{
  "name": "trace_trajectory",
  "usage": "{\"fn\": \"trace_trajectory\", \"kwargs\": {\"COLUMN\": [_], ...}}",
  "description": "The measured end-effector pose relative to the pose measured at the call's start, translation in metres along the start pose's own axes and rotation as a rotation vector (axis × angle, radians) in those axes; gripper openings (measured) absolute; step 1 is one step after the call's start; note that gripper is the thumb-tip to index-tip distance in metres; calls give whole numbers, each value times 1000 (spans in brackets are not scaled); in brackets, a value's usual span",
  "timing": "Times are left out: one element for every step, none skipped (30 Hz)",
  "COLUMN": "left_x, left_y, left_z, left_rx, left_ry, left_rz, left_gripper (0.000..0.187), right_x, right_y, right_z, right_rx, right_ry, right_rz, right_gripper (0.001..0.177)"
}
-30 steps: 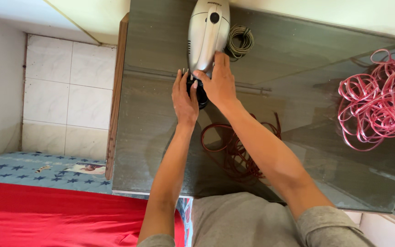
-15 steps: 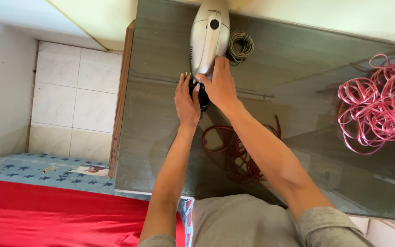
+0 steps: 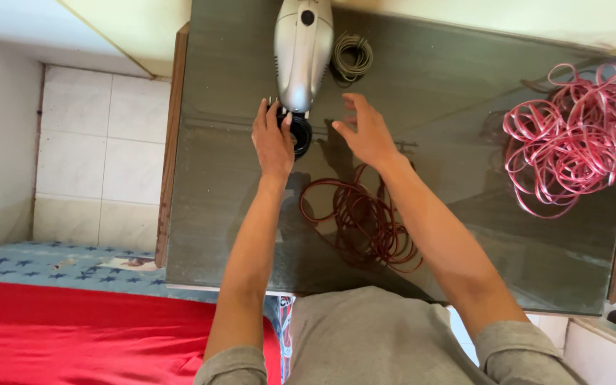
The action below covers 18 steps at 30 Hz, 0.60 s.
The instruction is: The person coils a black power cord and places it on a glass table next to a white hairdryer. Then the person picks up a tangled red wire and begins to untangle it.
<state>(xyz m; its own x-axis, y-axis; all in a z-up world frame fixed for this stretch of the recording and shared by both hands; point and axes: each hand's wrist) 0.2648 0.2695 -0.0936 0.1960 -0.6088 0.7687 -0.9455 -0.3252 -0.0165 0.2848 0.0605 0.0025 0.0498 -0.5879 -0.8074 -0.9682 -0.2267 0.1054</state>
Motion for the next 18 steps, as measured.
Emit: {"fn": "trace_trajectory", "kwargs": {"left_x": [2, 5, 8, 6, 5, 4, 4, 5, 7, 8, 10, 10, 9, 9, 9, 8, 7, 7], "left_y": [0, -2, -5, 0, 4, 3, 1, 0, -1, -3, -5, -3, -1, -1, 0, 0, 2, 3], "left_z": [0, 2, 3, 0, -1, -3, -5, -6, -6, -6, -5, -5, -5, -5, -6, -7, -7, -7], "left_rx": [11, 13, 15, 18, 10, 11, 11, 13, 15, 15, 15, 10, 5, 3, 0, -4, -4, -2], "left_ry": [-4, -2, -1, -8, 17, 39, 61, 57, 52, 48, 51, 53, 56, 74, 93, 111, 103, 95], "left_rz": [-7, -5, -3, -20, -17, -8, 0, -5, -10, -14, -22, -33, -45, -36, -26, -18, -26, -34], "left_gripper": [39, 40, 40, 41, 40, 40, 40, 40, 40, 41, 41, 41, 42, 41, 40, 40, 39, 39], "right_x": [1, 0, 0, 1, 1, -1, -4, -7, -10, -13, -16, -19, -21, -22, -23, -25, -26, -28], "right_y": [0, -4, -10, -14, -22, -33, -40, -49, -56, -60, -62, -60, -59, -58, -58, -57, -56, -56], "right_z": [2, 8, 14, 22, 29, 38, 47, 53, 58, 61, 64, 67, 69, 69, 68, 68, 67, 67], "right_rx": [17, 38, 58, 90, 120, 152, 157, 162, 165, 155, 143, 129, 142, 156, 171, 164, 157, 149], "right_ry": [3, 9, 16, 64, 112, 156, 114, 75, 36, -32, -101, -169, -146, -120, -93, -97, -100, -104], "right_rz": [-74, -147, -221, -294, -369, -453, -378, -304, -230, -165, -99, -28, -34, -40, -46, -27, -8, 9], "right_gripper": [65, 63, 62, 61, 60, 60, 58, 56, 54, 53, 52, 52, 51, 50, 49, 49, 48, 47]}}
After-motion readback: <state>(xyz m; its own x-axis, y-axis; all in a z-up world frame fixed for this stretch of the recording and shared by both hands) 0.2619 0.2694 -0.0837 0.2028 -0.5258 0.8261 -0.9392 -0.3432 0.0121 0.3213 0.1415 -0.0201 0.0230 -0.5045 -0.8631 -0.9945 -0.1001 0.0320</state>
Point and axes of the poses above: each hand's wrist, its own y-axis away from the middle knuckle, its own z-axis out of the palm, x = y × z, and after that the axes turned 10 degrees about -z, right-handed
